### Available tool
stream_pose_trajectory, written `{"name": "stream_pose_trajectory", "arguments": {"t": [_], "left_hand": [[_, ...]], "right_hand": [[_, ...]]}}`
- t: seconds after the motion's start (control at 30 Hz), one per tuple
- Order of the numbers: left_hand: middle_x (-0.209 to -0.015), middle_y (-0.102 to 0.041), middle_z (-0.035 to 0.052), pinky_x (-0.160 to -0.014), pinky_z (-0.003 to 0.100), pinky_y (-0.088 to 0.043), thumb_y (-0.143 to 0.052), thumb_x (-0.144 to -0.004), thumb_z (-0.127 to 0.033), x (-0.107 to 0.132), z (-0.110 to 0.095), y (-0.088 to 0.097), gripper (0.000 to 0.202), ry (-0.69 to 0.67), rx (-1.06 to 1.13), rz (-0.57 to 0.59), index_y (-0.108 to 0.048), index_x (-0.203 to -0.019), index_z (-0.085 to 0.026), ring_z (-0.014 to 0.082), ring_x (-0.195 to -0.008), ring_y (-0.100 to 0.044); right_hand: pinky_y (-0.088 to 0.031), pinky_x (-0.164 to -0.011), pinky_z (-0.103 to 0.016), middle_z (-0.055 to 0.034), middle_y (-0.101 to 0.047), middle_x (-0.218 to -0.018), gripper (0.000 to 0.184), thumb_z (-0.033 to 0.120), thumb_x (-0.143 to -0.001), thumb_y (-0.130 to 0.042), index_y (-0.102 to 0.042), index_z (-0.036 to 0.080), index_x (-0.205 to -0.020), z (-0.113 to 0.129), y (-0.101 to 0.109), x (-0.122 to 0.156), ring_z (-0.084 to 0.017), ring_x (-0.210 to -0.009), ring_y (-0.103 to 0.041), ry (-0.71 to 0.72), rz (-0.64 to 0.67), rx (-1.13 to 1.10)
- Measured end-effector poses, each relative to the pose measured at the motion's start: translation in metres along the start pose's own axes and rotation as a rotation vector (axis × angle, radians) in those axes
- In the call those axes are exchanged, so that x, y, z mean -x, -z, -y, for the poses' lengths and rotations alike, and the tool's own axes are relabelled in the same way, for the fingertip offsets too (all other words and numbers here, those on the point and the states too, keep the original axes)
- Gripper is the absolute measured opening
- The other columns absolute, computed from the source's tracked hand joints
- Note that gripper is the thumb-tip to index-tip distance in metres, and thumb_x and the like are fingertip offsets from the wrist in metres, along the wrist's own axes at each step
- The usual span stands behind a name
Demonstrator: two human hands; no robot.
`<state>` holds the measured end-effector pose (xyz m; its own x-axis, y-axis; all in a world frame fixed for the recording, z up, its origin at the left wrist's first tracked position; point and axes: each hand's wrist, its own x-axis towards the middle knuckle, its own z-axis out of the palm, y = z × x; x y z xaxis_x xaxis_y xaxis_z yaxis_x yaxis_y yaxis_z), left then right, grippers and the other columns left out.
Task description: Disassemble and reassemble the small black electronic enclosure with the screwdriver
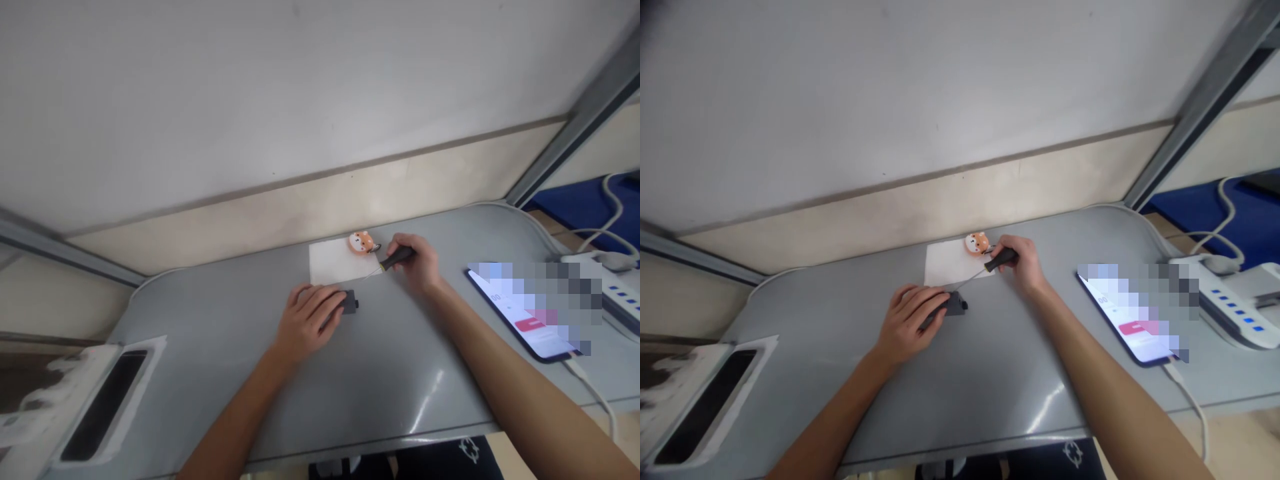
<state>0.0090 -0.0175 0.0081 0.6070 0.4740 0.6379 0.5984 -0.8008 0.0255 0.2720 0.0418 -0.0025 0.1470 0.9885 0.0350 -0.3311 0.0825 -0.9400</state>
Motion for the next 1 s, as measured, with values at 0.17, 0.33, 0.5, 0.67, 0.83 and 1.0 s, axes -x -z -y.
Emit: {"name": "stream_pose_trajectory", "arguments": {"t": [0.17, 0.33, 0.5, 0.67, 0.83, 1.0], "left_hand": [[-0.112, -0.078, 0.0056, -0.101, 0.039, -0.046, -0.062, -0.097, -0.012, 0.0, -0.001, 0.0, 0.027, -0.018, -0.035, 0.018, -0.068, -0.12, -0.022, 0.019, -0.098, -0.072], [-0.113, -0.078, 0.0063, -0.101, 0.04, -0.046, -0.062, -0.095, -0.011, 0.0, -0.002, 0.0, 0.028, -0.001, -0.04, 0.03, -0.067, -0.121, -0.021, 0.0202, -0.098, -0.072], [-0.113, -0.078, 0.0063, -0.102, 0.039, -0.044, -0.06, -0.096, -0.012, 0.0, -0.003, 0.0, 0.026, 0.028, -0.023, 0.037, -0.065, -0.121, -0.019, 0.0189, -0.098, -0.072], [-0.115, -0.078, 0.0057, -0.102, 0.039, -0.045, -0.058, -0.098, -0.013, 0.0, -0.003, 0.001, 0.031, 0.031, -0.025, 0.076, -0.065, -0.127, -0.021, 0.0187, -0.1, -0.072], [-0.115, -0.077, 0.0061, -0.1, 0.039, -0.047, -0.058, -0.098, -0.013, 0.0, -0.001, 0.0, 0.031, 0.038, 0.007, 0.089, -0.066, -0.126, -0.021, 0.0197, -0.101, -0.072], [-0.119, -0.074, 0.0085, -0.095, 0.036, -0.053, -0.056, -0.098, -0.011, 0.001, 0.0, -0.001, 0.037, 0.033, 0.115, 0.119, -0.062, -0.133, -0.021, 0.0209, -0.107, -0.07]], "right_hand": [[-0.032, -0.047, -0.03, -0.0047, -0.061, -0.056, 0.029, 0.035, -0.079, -0.056, -0.069, 0.019, -0.058, -0.005, 0.004, -0.001, -0.015, -0.049, -0.05, 0.011, 0.002, 0.045], [-0.033, -0.046, -0.031, -0.0046, -0.062, -0.057, 0.028, 0.033, -0.079, -0.057, -0.069, 0.019, -0.058, -0.005, 0.005, -0.002, -0.015, -0.047, -0.049, 0.018, 0.01, 0.023], [-0.034, -0.045, -0.03, -0.0042, -0.061, -0.055, 0.03, 0.034, -0.08, -0.058, -0.069, 0.018, -0.057, -0.006, 0.007, -0.003, -0.014, -0.045, -0.049, 0.01, 0.027, 0.031], [-0.035, -0.046, -0.029, -0.0038, -0.063, -0.057, 0.029, 0.034, -0.081, -0.057, -0.07, 0.019, -0.061, -0.014, 0.014, -0.007, -0.014, -0.046, -0.051, 0.087, 0.049, 0.088], [-0.033, -0.045, -0.029, -0.003, -0.061, -0.054, 0.026, 0.032, -0.077, -0.057, -0.069, 0.018, -0.059, -0.014, 0.019, -0.01, -0.014, -0.043, -0.05, 0.12, 0.042, 0.134], [-0.031, -0.043, -0.028, -0.0032, -0.058, -0.051, 0.027, 0.032, -0.076, -0.058, -0.067, 0.018, -0.055, -0.007, 0.015, -0.01, -0.013, -0.042, -0.047, 0.046, -0.079, 0.056]]}}
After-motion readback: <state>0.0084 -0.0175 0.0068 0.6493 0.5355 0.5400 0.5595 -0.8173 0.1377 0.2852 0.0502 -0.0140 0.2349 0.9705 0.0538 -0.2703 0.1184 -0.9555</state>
